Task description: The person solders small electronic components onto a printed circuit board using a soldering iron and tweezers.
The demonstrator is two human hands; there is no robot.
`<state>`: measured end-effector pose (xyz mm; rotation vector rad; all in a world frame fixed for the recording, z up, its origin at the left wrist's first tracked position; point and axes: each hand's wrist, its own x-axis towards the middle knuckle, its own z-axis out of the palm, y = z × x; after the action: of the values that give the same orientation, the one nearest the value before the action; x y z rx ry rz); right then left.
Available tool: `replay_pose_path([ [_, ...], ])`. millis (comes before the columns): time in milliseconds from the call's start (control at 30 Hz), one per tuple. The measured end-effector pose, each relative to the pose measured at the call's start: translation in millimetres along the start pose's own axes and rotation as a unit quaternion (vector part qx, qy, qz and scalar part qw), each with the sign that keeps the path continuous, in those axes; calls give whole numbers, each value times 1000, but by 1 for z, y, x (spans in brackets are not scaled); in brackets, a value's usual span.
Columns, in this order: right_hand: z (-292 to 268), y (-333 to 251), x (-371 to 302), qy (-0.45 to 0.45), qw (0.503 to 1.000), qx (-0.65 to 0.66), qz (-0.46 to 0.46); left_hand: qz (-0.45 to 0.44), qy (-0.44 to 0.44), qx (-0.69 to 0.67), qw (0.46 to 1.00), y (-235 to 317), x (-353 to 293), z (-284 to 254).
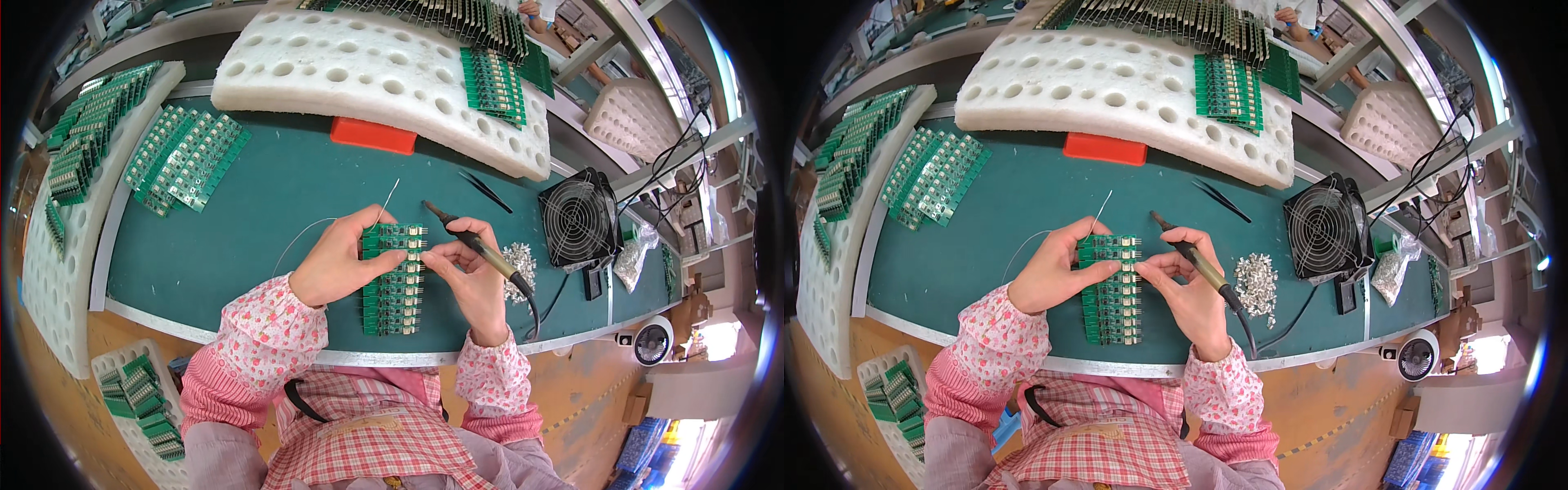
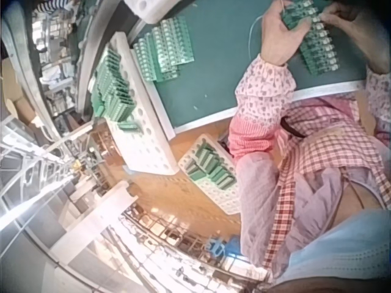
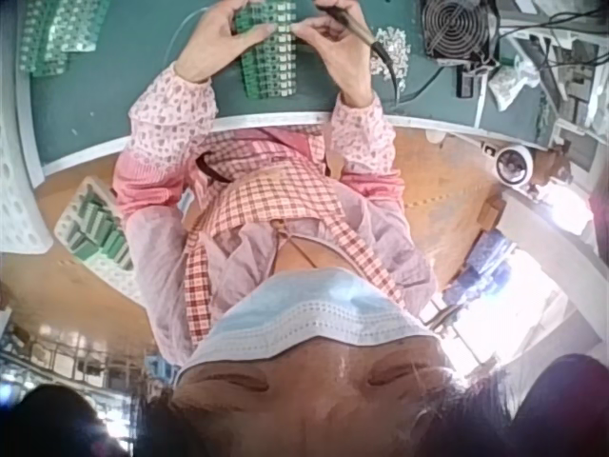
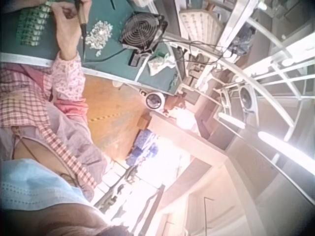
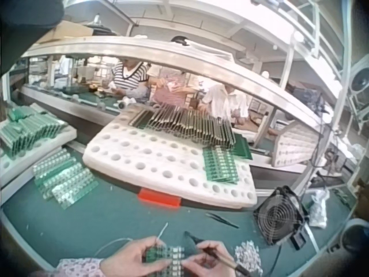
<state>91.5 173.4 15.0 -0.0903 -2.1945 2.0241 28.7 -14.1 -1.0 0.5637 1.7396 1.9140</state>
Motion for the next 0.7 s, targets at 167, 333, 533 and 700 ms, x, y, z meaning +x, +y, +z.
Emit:
replay_pose_path([
  [167,-2,-4,2,-28,1000,-6,13,-2,-1,16,1000,2,0,0],
  [333,-1,-6,-1,-27,1000,-11,9,2,-4,16,1000,4,-2,1],
  [533,5,-11,-11,18,999,31,14,45,17,-44,998,15,-1,9],
  [700,8,-13,-17,38,997,-47,-50,16,-6,138,990,30,0,-1],
])
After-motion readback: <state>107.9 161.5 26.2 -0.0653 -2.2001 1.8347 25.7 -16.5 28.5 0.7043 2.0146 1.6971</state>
